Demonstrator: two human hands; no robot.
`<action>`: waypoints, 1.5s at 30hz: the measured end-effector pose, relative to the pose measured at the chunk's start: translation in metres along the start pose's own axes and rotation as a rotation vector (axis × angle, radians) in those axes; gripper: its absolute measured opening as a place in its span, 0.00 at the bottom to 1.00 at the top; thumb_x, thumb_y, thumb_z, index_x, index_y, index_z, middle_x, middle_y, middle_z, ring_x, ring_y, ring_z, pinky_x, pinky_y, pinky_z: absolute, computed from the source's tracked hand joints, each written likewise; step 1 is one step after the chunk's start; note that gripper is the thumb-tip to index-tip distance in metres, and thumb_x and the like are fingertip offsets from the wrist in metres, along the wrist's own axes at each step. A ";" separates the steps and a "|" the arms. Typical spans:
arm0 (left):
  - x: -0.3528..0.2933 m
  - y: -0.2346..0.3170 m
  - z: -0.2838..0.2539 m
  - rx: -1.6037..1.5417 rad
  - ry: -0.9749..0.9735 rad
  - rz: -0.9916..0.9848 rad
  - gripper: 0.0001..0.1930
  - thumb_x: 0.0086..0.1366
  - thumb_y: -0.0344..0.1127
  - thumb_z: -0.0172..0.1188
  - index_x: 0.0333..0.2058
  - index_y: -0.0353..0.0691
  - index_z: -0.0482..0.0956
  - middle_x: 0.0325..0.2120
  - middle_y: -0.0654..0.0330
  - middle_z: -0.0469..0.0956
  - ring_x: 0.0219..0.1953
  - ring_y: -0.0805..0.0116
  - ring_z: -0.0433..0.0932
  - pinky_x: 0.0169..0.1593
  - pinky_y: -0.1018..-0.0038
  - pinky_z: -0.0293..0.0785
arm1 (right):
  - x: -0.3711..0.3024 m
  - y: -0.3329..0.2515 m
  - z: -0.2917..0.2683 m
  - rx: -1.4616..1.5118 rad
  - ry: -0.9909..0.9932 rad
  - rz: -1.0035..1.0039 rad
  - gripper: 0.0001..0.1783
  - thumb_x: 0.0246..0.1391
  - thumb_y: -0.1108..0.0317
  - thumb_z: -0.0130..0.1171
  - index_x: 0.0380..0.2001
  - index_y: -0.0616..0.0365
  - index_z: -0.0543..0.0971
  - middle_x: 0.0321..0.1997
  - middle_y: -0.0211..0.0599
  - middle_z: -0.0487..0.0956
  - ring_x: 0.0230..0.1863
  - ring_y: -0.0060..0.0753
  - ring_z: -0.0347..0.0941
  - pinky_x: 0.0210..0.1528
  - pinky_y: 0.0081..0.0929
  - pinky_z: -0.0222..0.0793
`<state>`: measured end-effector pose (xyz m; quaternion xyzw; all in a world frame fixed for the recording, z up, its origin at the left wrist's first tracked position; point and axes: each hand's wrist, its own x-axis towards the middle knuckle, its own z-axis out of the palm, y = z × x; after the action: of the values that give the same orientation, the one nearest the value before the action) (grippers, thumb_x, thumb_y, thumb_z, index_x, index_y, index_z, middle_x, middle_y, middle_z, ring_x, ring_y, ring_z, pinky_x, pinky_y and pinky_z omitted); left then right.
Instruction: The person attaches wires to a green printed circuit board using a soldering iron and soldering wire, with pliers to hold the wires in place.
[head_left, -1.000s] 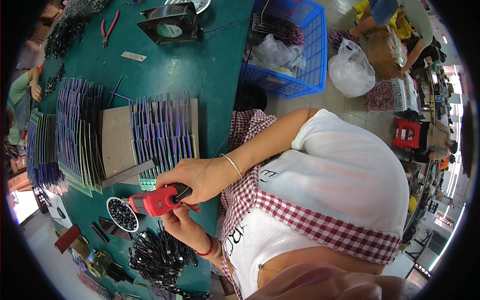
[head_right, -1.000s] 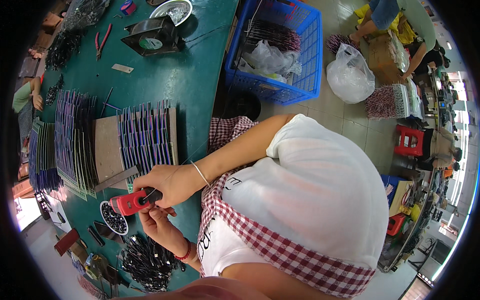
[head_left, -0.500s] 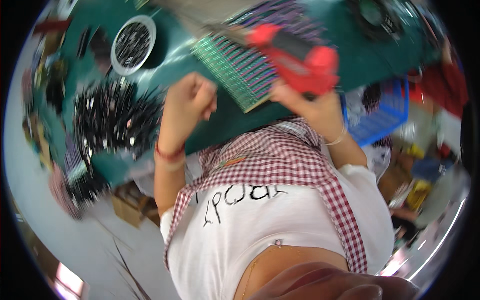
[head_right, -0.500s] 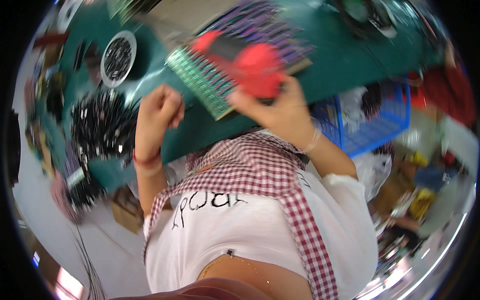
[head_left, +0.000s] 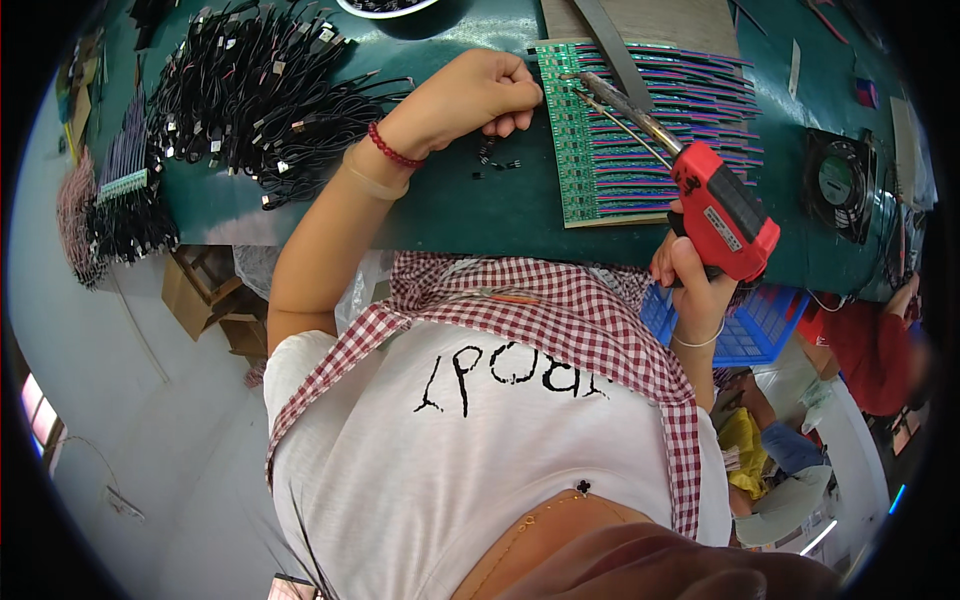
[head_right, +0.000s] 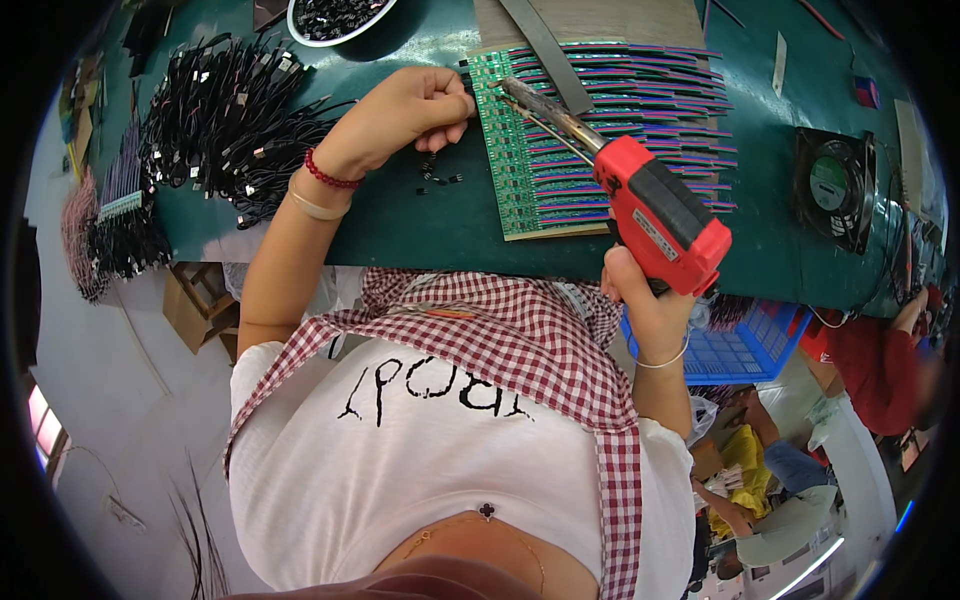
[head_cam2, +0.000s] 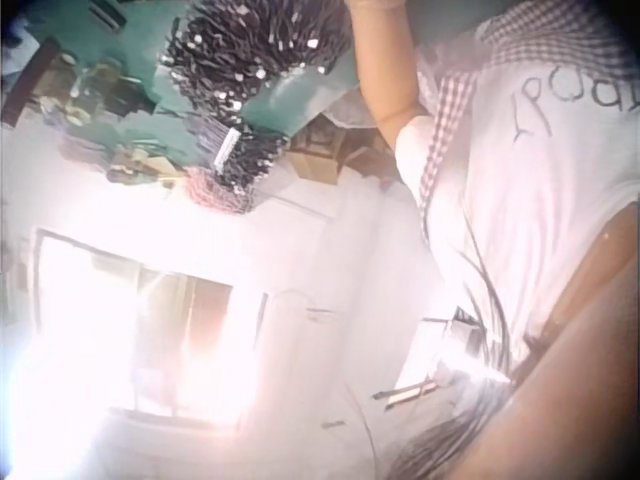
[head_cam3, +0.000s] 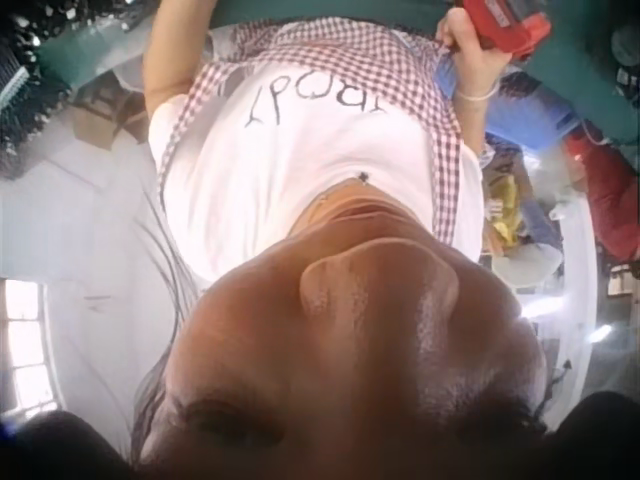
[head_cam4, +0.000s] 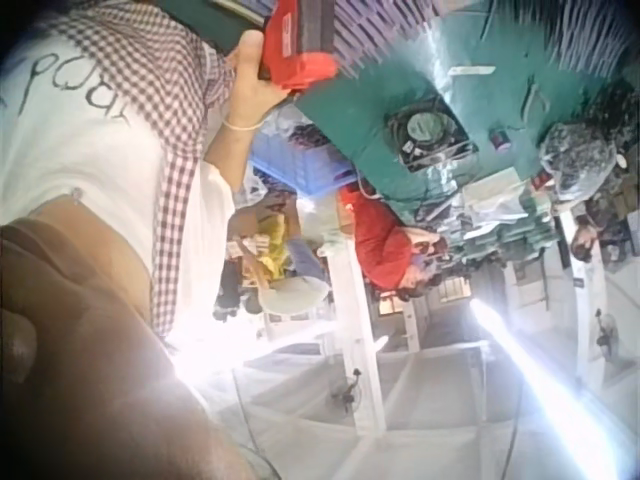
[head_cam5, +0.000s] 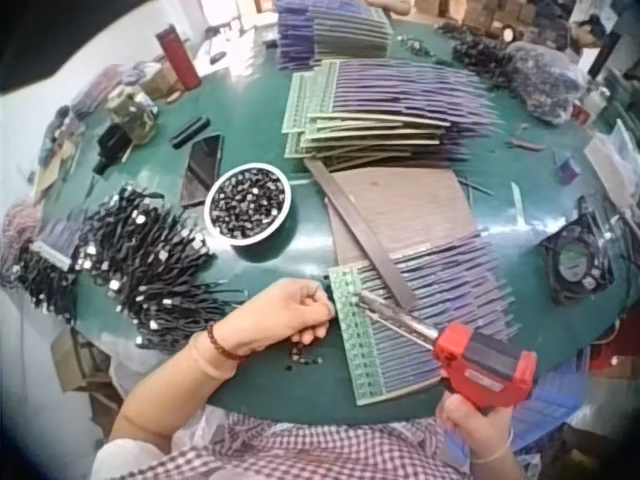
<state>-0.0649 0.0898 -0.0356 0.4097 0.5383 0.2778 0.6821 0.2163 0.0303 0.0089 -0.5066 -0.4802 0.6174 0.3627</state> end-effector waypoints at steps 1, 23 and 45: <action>0.001 0.002 -0.001 0.016 -0.029 -0.006 0.08 0.58 0.34 0.53 0.27 0.35 0.72 0.18 0.65 0.73 0.16 0.83 0.67 0.20 0.87 0.62 | 0.000 0.000 0.001 -0.014 0.014 -0.005 0.21 0.51 0.73 0.52 0.47 0.72 0.66 0.14 0.31 0.64 0.12 0.19 0.58 0.17 0.19 0.59; 0.004 0.000 -0.008 -0.026 -0.088 -0.006 0.09 0.60 0.34 0.55 0.22 0.40 0.68 0.15 0.67 0.72 0.14 0.85 0.65 0.18 0.88 0.60 | -0.004 0.003 0.004 -0.113 -0.002 -0.011 0.17 0.51 0.73 0.51 0.43 0.71 0.67 0.14 0.33 0.66 0.13 0.21 0.59 0.19 0.21 0.59; 0.004 0.002 -0.006 -0.001 -0.042 -0.015 0.10 0.57 0.34 0.56 0.20 0.41 0.67 0.14 0.68 0.71 0.13 0.85 0.64 0.17 0.88 0.59 | -0.006 0.004 0.009 -0.064 0.041 -0.028 0.18 0.50 0.74 0.51 0.45 0.72 0.66 0.13 0.32 0.65 0.13 0.20 0.59 0.17 0.19 0.58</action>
<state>-0.0692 0.0950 -0.0363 0.4111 0.5267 0.2643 0.6954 0.2095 0.0214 0.0069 -0.5236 -0.4991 0.5862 0.3649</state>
